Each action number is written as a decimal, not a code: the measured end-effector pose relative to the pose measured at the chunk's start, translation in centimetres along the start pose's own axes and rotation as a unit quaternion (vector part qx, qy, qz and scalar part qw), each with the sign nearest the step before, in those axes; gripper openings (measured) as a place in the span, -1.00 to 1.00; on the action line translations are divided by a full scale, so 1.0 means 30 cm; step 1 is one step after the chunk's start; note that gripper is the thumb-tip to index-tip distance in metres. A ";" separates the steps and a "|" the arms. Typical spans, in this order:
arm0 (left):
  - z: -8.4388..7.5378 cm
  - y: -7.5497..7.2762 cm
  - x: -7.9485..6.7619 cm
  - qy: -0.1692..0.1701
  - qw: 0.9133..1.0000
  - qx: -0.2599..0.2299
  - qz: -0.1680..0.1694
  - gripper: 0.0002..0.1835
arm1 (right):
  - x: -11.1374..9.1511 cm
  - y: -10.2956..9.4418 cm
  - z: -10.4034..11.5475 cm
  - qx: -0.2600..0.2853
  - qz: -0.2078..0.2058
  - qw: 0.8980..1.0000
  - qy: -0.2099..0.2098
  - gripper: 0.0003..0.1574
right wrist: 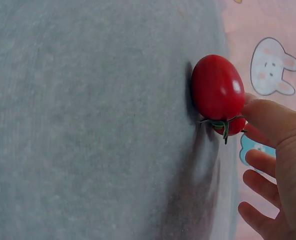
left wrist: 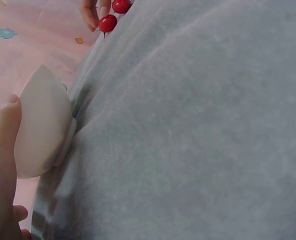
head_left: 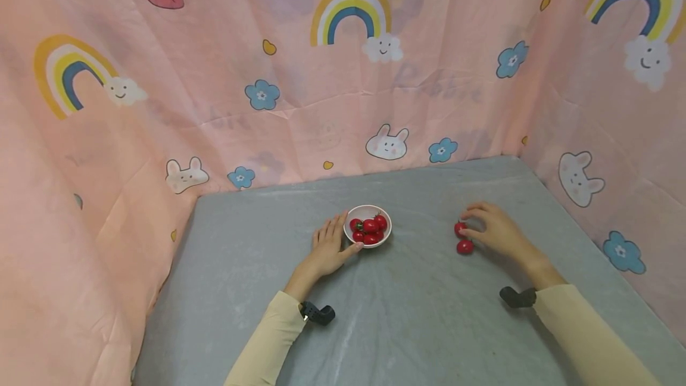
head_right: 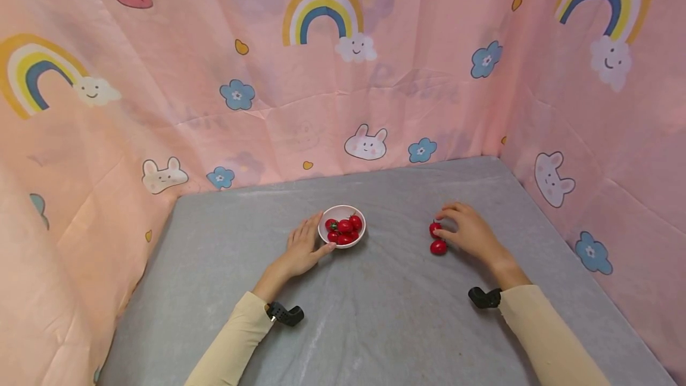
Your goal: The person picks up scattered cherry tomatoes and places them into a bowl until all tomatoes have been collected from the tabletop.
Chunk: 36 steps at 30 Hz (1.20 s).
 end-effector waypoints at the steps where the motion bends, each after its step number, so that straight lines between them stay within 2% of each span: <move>1: 0.000 0.000 -0.001 0.001 1.000 0.000 -0.001 -0.02 | 0.001 0.002 -0.003 -0.001 0.001 1.000 0.001 -0.58; 8: 0.002 -0.002 0.000 -0.001 1.000 -0.001 0.000 -0.02 | 0.004 0.005 -0.009 0.008 0.016 1.000 0.017 -0.55; 17: -0.001 -0.004 -0.004 0.000 1.000 -0.004 0.001 -0.02 | 0.013 0.006 -0.004 0.006 0.028 1.000 0.013 -0.52; 24: 0.001 -0.003 -0.004 0.002 1.000 -0.004 0.002 -0.02 | 0.021 0.015 0.000 0.009 0.025 1.000 0.004 -0.50; 36: 0.001 -0.004 -0.004 0.013 1.000 -0.006 -0.007 -0.03 | 0.027 0.022 0.004 0.014 0.024 0.999 0.021 -0.48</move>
Point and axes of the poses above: each hand's wrist, its own x-axis towards the middle knuckle, its own y-axis out of the palm, z = x × y, the point moved 1 cm from there along x, towards the middle knuckle, and after that the axes turned 14 degrees about z, right-handed, at the moved point
